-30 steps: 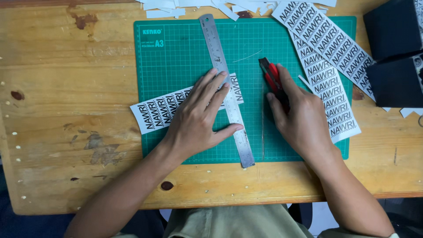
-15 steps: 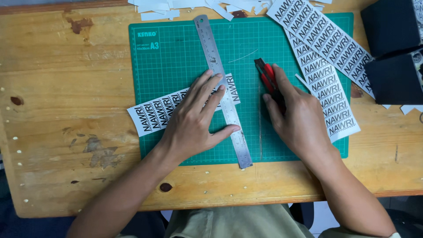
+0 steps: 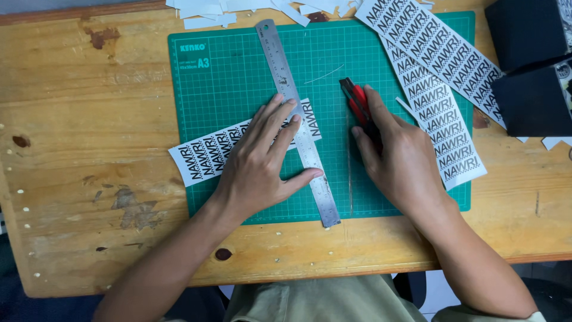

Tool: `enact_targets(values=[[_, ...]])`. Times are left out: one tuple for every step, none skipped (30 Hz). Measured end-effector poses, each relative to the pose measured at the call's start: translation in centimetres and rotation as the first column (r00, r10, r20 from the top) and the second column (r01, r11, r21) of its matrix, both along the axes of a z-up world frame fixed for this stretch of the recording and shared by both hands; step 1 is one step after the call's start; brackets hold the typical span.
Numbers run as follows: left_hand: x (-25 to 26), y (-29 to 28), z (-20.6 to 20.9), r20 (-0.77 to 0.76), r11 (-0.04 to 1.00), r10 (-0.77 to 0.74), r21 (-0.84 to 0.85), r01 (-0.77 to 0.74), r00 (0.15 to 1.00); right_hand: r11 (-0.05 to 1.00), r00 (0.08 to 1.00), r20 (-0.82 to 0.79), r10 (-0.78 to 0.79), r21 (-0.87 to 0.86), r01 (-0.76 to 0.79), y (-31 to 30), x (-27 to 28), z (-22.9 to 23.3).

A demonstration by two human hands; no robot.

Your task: The person uses a metal ruler and a red utility knife to cut a sheet of white stickers printed with the text 'NAWRI' on a green cutting mat. They align the ruler along the sticker sheet and slice through the material to separate individual labels, repeating the process for multiple rows.

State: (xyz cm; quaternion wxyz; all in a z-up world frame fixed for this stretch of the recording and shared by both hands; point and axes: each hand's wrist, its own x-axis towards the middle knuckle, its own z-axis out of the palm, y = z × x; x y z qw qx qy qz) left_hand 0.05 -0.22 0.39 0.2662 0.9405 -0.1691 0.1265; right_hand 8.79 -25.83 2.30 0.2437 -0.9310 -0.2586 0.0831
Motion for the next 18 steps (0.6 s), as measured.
enact_targets(values=[[0.0,-0.01,-0.02,0.0,1.0,0.0,0.0,0.0,1.0,1.0,1.0,0.0,0.0,0.0,0.0,0.04,0.0,0.06],[0.0,-0.02,-0.04,0.004,1.0,0.002,-0.003,-0.002,1.0,1.0,1.0,-0.001,-0.001,0.005,0.001,0.08,0.0,0.13],[0.01,-0.03,-0.06,0.007,1.0,0.003,-0.007,-0.003,1.0,1.0,1.0,-0.003,-0.002,0.01,0.002,0.12,0.0,0.19],[-0.01,-0.04,-0.08,0.007,1.0,0.003,-0.006,-0.003,1.0,1.0,1.0,-0.003,-0.002,0.01,0.002,0.09,0.0,0.13],[-0.02,-0.05,-0.09,0.004,1.0,0.003,-0.006,-0.003,1.0,1.0,1.0,0.0,-0.001,0.01,0.001,0.04,0.0,0.06],[-0.03,-0.06,-0.1,0.001,1.0,0.004,-0.005,-0.004,1.0,1.0,1.0,0.002,-0.001,0.01,0.001,0.0,0.0,0.0],[-0.03,-0.06,-0.13,0.001,1.0,0.004,-0.005,-0.004,1.0,1.0,1.0,0.002,-0.001,0.011,0.001,0.01,-0.01,0.03],[-0.04,-0.07,-0.17,0.002,1.0,0.005,-0.005,-0.005,1.0,1.0,1.0,0.0,-0.002,0.008,0.002,0.03,-0.01,0.06],[-0.05,-0.06,-0.2,0.002,1.0,0.006,-0.004,-0.006,1.0,1.0,1.0,-0.002,-0.003,0.006,0.003,0.05,-0.02,0.08],[-0.04,-0.07,-0.21,0.002,1.0,0.006,-0.004,-0.006,1.0,1.0,1.0,-0.002,-0.003,0.007,0.003,0.06,-0.02,0.08],[-0.04,-0.08,-0.22,0.005,1.0,0.006,-0.007,-0.006,1.0,1.0,1.0,-0.002,-0.003,0.007,0.003,0.06,-0.01,0.09],[-0.03,-0.09,-0.24,0.009,1.0,0.006,-0.011,-0.005,1.0,1.0,1.0,-0.002,-0.002,0.006,0.002,0.06,-0.01,0.1],[-0.04,-0.09,-0.24,0.009,1.0,0.006,-0.011,-0.006,1.0,1.0,1.0,-0.002,-0.001,0.007,0.001,0.07,0.0,0.1],[-0.04,-0.08,-0.24,0.008,1.0,0.007,-0.007,-0.007,1.0,1.0,1.0,-0.005,-0.004,0.004,0.004,0.08,0.01,0.1],[-0.05,-0.08,-0.24,0.007,1.0,0.007,-0.003,-0.007,1.0,1.0,1.0,-0.008,-0.007,0.001,0.007,0.08,0.01,0.1],[-0.04,-0.11,-0.17,0.007,1.0,0.007,-0.003,-0.007,1.0,1.0,1.0,-0.008,-0.006,0.001,0.006,0.06,-0.01,0.09],[-0.02,-0.12,-0.09,0.007,1.0,0.006,0.003,-0.006,1.0,1.0,1.0,-0.001,-0.002,0.004,0.002,0.05,-0.01,0.09],[0.01,-0.13,-0.01,0.007,1.0,0.004,0.009,-0.004,1.0,1.0,1.0,0.005,0.003,0.007,-0.003,0.03,-0.01,0.09]])
